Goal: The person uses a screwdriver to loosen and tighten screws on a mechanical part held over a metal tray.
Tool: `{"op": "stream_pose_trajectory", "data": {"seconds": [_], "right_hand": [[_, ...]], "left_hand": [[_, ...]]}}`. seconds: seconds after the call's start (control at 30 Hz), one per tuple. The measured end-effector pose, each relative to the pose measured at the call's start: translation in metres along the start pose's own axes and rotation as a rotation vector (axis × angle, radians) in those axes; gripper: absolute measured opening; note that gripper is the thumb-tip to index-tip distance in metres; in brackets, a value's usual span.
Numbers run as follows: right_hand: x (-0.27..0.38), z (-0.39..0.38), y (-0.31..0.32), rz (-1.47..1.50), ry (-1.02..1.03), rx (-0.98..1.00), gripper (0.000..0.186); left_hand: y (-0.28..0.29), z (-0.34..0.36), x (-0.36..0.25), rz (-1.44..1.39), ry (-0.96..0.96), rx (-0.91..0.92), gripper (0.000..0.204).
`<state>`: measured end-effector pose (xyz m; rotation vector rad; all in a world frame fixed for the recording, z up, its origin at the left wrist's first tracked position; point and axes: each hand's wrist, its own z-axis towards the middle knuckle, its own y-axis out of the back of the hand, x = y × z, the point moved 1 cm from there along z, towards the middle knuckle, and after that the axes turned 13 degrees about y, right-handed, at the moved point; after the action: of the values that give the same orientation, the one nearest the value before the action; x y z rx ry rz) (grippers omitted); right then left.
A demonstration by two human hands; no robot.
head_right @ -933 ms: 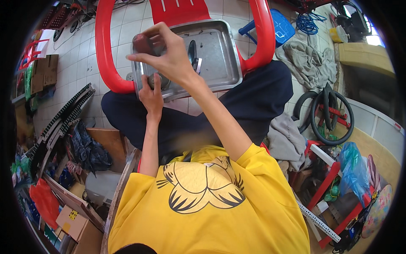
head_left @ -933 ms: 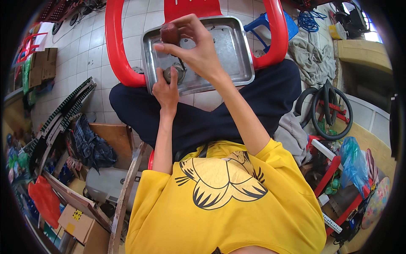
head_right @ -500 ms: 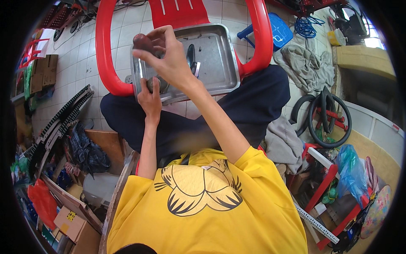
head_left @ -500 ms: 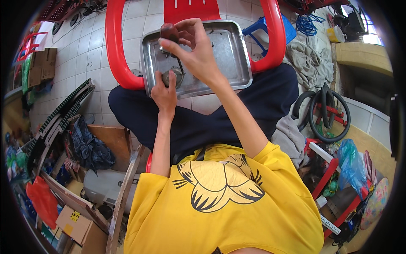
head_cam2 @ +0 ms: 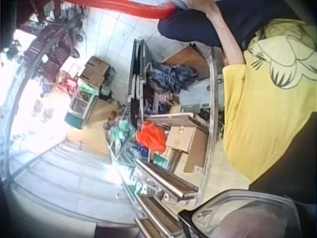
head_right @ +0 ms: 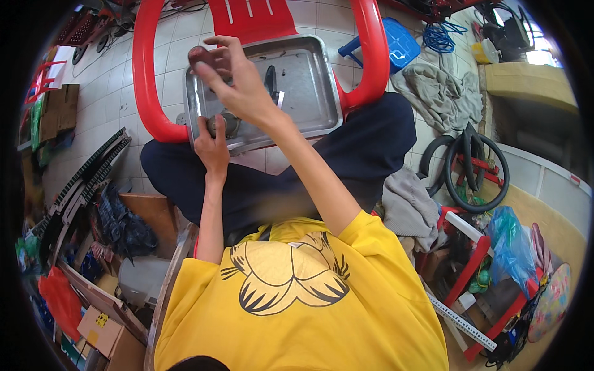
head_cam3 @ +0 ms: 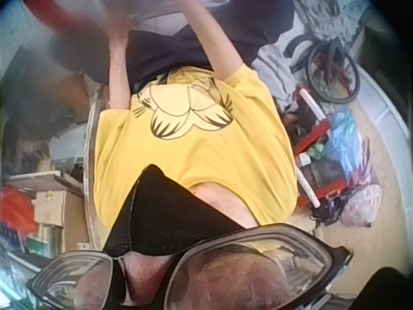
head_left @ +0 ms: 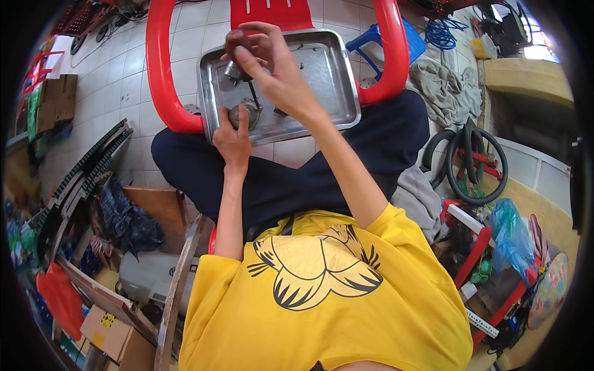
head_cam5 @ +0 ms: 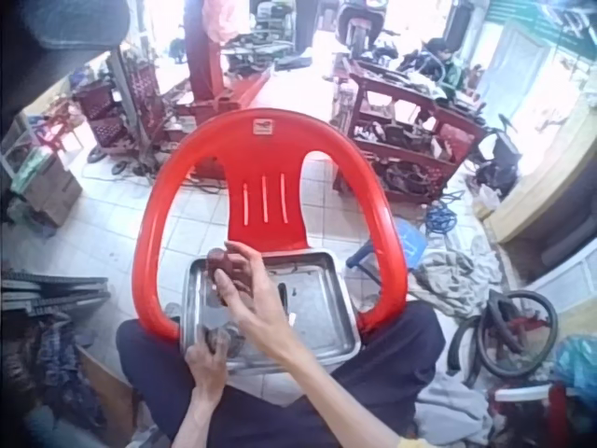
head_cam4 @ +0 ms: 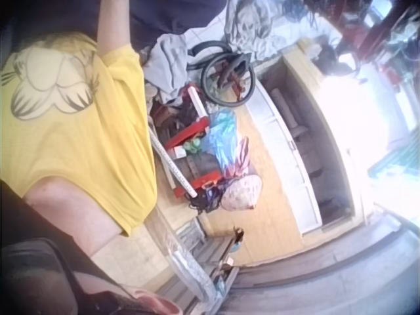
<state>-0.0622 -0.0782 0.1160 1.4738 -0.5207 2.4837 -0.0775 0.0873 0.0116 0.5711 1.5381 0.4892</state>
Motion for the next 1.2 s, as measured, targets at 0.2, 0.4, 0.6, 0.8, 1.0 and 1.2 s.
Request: {"op": "stream_pose_trajectory", "data": {"seconds": [0.2,0.4,0.6,0.8,1.0,1.2], "right_hand": [[0.002,0.002,0.004,-0.204,0.054,0.083,0.045],[0.004,-0.007,-0.009,-0.018,0.027,-0.09,0.047],[-0.013,-0.004,-0.004,-0.054,0.063,-0.032,0.051],[-0.004,-0.004,-0.003,-0.039,0.069,-0.089,0.057],[-0.003,-0.005,-0.003,-0.107,0.031,0.034,0.06],[-0.004,-0.01,-0.003,-0.12,-0.008,-0.061,0.059]], "left_hand": [[0.001,-0.001,-0.004,0.008,0.019,0.025,0.042],[0.001,-0.001,-0.002,-0.026,0.015,0.02,0.041],[0.0,0.0,-0.002,-0.001,0.023,0.023,0.042],[0.001,0.0,-0.001,-0.006,0.01,0.014,0.043],[0.0,0.0,-0.001,-0.001,0.004,0.021,0.045],[0.0,0.0,0.0,-0.005,0.007,0.009,0.046]]}}
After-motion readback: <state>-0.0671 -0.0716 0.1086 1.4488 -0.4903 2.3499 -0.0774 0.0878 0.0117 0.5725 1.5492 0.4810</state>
